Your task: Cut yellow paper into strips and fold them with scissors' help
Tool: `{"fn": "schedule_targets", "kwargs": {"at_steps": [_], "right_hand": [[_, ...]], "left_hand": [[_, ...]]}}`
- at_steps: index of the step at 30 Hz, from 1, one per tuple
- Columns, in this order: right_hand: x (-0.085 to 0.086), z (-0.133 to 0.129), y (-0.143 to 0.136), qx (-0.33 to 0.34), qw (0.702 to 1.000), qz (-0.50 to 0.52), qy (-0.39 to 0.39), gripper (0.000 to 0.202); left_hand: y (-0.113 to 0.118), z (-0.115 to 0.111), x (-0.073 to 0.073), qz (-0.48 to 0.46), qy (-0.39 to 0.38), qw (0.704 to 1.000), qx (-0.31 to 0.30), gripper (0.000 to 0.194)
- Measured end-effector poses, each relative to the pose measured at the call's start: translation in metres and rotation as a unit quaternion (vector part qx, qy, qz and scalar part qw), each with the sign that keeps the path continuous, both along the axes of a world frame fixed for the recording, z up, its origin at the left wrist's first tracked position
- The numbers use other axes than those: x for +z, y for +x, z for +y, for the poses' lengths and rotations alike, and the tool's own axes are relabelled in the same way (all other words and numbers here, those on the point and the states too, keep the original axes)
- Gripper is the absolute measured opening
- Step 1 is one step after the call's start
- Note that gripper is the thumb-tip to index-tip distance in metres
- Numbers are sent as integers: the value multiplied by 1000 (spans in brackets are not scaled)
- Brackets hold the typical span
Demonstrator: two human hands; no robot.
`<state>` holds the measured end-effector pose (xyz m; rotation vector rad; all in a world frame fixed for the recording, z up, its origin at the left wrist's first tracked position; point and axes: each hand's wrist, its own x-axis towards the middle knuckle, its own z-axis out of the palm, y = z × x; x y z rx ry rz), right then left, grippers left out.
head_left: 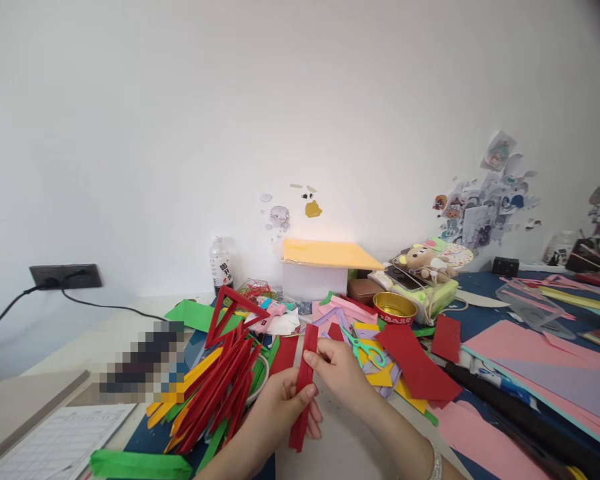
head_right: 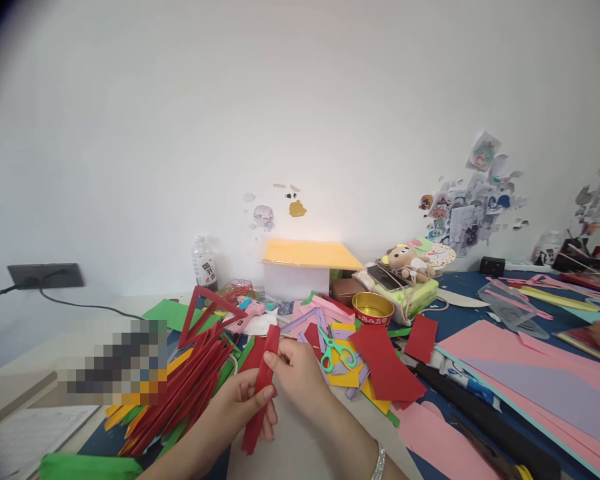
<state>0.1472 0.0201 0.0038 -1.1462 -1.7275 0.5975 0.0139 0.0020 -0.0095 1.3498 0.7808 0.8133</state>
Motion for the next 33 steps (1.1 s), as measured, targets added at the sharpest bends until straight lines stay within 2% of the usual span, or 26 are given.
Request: {"fn": "schedule_targets", "kwargs": {"at_steps": [5,9,14,17,20,24,27,29,33], "right_hand": [[1,0,-1,-18,1000,-10,8,30],[2,2,0,-37,999,-8,5,30],[2,8,8,-73,997,5,-4,32],[3,9,12,-58,998,15,-7,33],[4,9,16,3,998,42,-41,31],[2,9,15,80,995,36,-55,33],[-1,8,10,55,998,35,-23,31],[-2,5,6,21,999,30,6,22],[-2,-3,1,-12,994,-56,98,4]], "left_hand": [[-2,3,-5,3,-35,999,-36,41],[-3,5,-10,7,-39,999,-37,40],[-7,1,-15,33,-117,989,-84,40],[-10,-4,-12,27,-136,982,-128,43],[-10,-4,-5,6,-113,981,-158,46],[-9,6,0,14,4,999,-51,43],[-8,14,-1,19,29,999,9,42],[-9,18,-2,-1,29,998,50,43],[-16,21,4,-71,40,985,155,43]]}}
